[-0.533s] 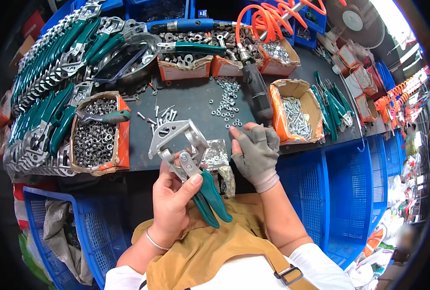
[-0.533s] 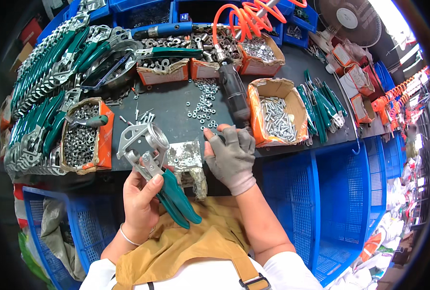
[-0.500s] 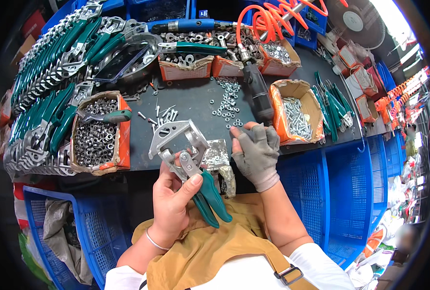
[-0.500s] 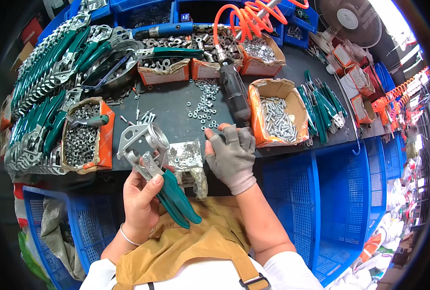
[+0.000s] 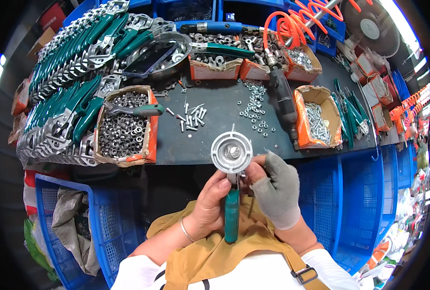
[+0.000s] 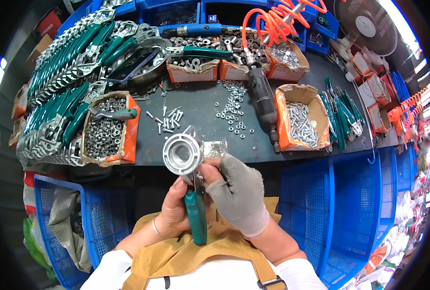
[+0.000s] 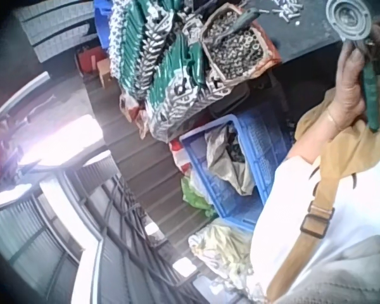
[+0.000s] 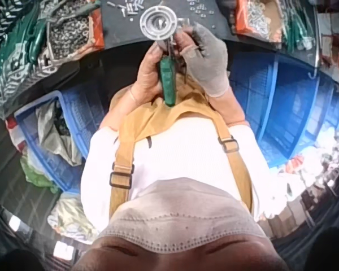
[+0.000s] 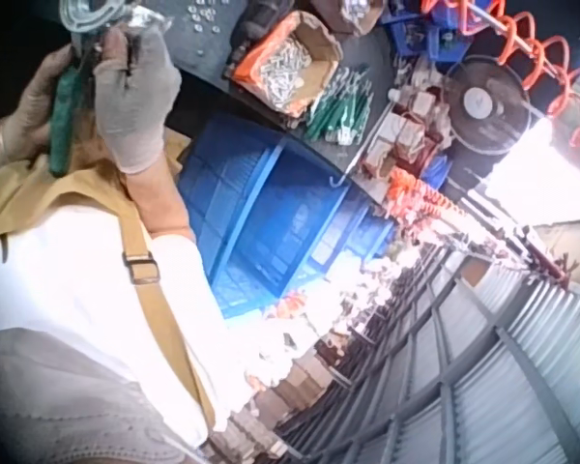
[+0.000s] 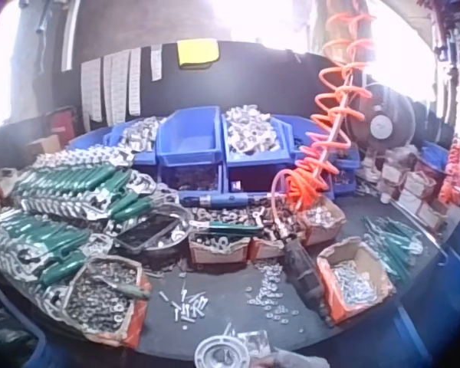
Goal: The person assembles clamp tools by attaching handles to metal clamp bodies, inserting bolts by hand, tightening them using a pneumatic tool, and placing the finished tools onto a stack.
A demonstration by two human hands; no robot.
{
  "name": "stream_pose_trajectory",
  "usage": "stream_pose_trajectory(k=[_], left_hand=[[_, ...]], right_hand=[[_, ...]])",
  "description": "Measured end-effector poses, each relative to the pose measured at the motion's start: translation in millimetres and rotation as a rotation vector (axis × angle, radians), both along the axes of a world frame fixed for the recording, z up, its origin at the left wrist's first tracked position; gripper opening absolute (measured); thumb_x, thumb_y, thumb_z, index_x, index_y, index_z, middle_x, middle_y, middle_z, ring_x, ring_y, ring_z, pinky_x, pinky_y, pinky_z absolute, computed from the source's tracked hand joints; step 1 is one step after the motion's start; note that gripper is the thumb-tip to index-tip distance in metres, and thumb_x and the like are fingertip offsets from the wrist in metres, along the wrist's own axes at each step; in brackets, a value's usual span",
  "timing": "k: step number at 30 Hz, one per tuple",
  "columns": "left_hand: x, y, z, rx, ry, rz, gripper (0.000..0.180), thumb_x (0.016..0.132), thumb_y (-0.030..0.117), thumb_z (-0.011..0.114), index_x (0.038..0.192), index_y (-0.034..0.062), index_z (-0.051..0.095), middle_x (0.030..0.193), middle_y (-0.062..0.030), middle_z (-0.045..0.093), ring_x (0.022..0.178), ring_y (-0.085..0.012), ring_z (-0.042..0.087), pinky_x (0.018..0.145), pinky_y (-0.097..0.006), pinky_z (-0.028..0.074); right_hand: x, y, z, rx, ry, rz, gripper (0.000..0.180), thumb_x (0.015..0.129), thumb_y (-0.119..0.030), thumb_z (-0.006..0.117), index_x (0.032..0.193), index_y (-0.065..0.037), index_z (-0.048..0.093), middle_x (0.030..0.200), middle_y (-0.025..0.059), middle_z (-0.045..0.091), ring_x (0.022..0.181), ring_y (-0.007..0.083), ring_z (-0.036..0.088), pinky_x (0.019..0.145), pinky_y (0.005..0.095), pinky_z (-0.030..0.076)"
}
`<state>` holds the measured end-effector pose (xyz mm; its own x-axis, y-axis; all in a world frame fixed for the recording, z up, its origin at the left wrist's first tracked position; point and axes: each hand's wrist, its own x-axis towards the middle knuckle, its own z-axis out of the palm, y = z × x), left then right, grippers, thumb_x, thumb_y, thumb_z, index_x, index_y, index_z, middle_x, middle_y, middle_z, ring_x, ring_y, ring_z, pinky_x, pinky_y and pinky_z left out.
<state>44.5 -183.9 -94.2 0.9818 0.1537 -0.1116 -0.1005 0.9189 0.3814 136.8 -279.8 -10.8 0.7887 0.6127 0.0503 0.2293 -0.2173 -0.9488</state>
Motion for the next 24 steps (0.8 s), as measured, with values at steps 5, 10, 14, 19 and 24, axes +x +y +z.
stream_pose_trajectory(k=[5, 10, 14, 19, 24], left_hand=[[-1.0, 8.5, 13.9, -0.447, -0.171, -0.192, 0.068, 0.094, 0.06, 0.04, 0.148, 0.0226, 0.024, 0.099, -0.0044, 0.048, 0.057, -0.0138, 0.049, 0.029, -0.022, 0.039], [-9.0, 7.7, 16.4, -0.525, -0.243, -0.339, 0.071, 0.095, 0.063, 0.031, 0.151, 0.0216, 0.016, 0.102, -0.0061, 0.048, 0.056, -0.0154, 0.048, 0.029, -0.022, 0.04], [-13.1, 11.4, 15.8, -0.494, -0.292, -0.383, 0.068, 0.097, 0.06, 0.028, 0.149, 0.0156, 0.019, 0.1, -0.0064, 0.048, 0.054, -0.0166, 0.048, 0.029, -0.022, 0.04], [-4.9, 14.1, -2.5, -0.377, -0.783, -0.621, 0.065, 0.098, 0.058, 0.026, 0.145, 0.0128, 0.025, 0.098, -0.0062, 0.05, 0.053, -0.0154, 0.047, 0.033, -0.022, 0.04], [-13.7, 9.4, 36.9, 0.142, -0.045, -0.132, 0.07, 0.091, 0.07, 0.028, 0.143, 0.0229, 0.028, 0.097, -0.0072, 0.053, 0.053, -0.0162, 0.047, 0.036, -0.026, 0.039]], right_hand=[[-1.1, -3.6, -5.5, 0.195, -0.405, 0.091, 0.014, 0.082, -0.008, 0.072, 0.09, 0.0, 0.065, 0.068, 0.009, 0.063, 0.058, 0.0165, 0.064, 0.052, 0.0279, 0.05], [10.6, -10.5, -2.5, 0.041, -0.948, 0.223, 0.03, 0.072, -0.015, 0.08, 0.096, -0.008, 0.064, 0.072, 0.0051, 0.059, 0.056, 0.0213, 0.058, 0.051, 0.0295, 0.048], [21.5, -8.8, 15.6, 0.016, -1.192, 0.267, 0.029, 0.066, -0.016, 0.079, 0.091, -0.009, 0.066, 0.074, 0.0008, 0.056, 0.063, 0.017, 0.059, 0.051, 0.0277, 0.048], [32.9, -9.9, 38.2, -0.007, -1.514, 0.543, 0.019, 0.061, -0.012, 0.07, 0.076, -0.007, 0.06, 0.078, 0.0002, 0.053, 0.067, 0.0141, 0.058, 0.051, 0.0259, 0.048], [22.0, 3.3, 20.6, 0.049, -1.193, 0.32, 0.019, 0.063, -0.012, 0.072, 0.076, -0.006, 0.059, 0.072, 0.0017, 0.052, 0.063, 0.0146, 0.057, 0.051, 0.0272, 0.049]])
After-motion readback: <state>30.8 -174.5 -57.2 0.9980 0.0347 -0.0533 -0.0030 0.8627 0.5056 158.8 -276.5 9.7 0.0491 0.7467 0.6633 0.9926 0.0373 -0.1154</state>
